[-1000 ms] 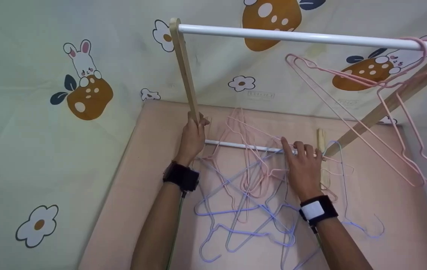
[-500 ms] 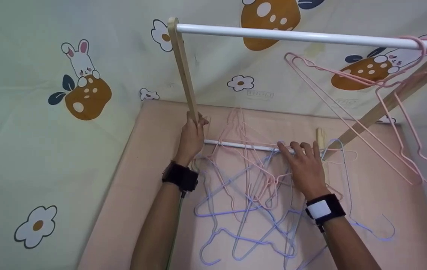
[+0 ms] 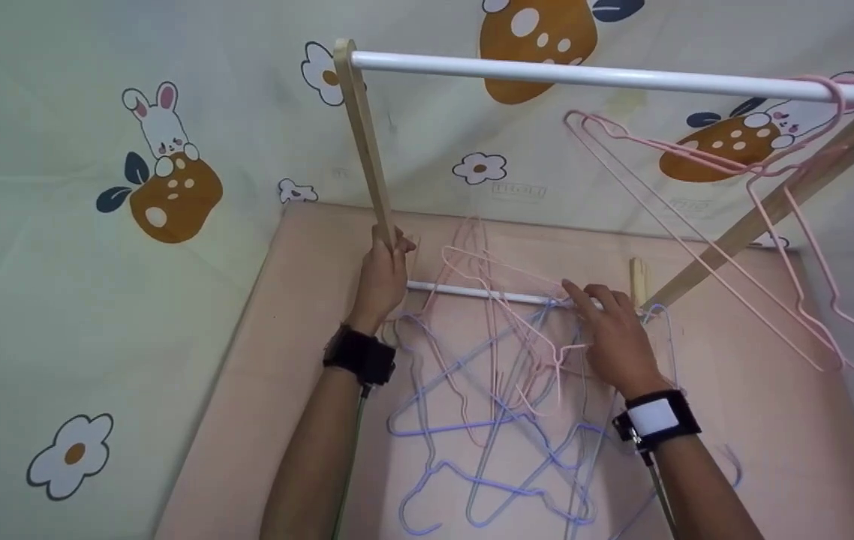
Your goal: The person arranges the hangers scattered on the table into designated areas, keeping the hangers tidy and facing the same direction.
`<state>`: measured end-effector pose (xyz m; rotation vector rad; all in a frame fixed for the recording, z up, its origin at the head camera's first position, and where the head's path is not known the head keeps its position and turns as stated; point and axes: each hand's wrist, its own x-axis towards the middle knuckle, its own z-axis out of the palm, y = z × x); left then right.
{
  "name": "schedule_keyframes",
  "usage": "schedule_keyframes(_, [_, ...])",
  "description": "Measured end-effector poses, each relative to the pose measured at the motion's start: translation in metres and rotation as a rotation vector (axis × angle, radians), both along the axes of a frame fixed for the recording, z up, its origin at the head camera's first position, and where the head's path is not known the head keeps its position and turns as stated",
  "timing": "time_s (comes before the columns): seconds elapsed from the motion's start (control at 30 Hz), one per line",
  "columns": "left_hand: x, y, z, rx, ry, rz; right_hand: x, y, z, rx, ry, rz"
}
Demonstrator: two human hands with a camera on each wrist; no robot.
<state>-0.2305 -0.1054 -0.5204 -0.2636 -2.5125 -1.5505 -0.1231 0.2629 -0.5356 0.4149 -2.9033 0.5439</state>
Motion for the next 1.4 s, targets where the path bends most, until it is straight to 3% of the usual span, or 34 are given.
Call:
schedule_keyframes(0.17, [0.000, 0.001, -0.002, -0.005, -0.003, 0.004, -0.001, -0.007, 0.000, -0.099, -0.005, -0.001])
schedule_keyframes(0.47, [0.001, 0.001, -0.006, -0.006, -0.001, 0.004, -0.004, -0.022, 0.008, -0.236, 0.188, 0.077])
schedule_keyframes(0.7, [0.000, 0.001, -0.006, -0.008, 0.043, -0.006, -0.007, -0.025, 0.017, -0.324, 0.249, 0.139])
schedule_keyframes(1.07, [-0.002, 0.002, -0.004, -0.015, 0.033, 0.001, -0.002, -0.016, 0.030, -0.281, 0.243, 0.062])
schedule_keyframes(1.4, [-0.003, -0.001, -0.002, -0.006, -0.016, -0.001, 0.007, -0.010, 0.074, -0.241, 0.240, -0.029])
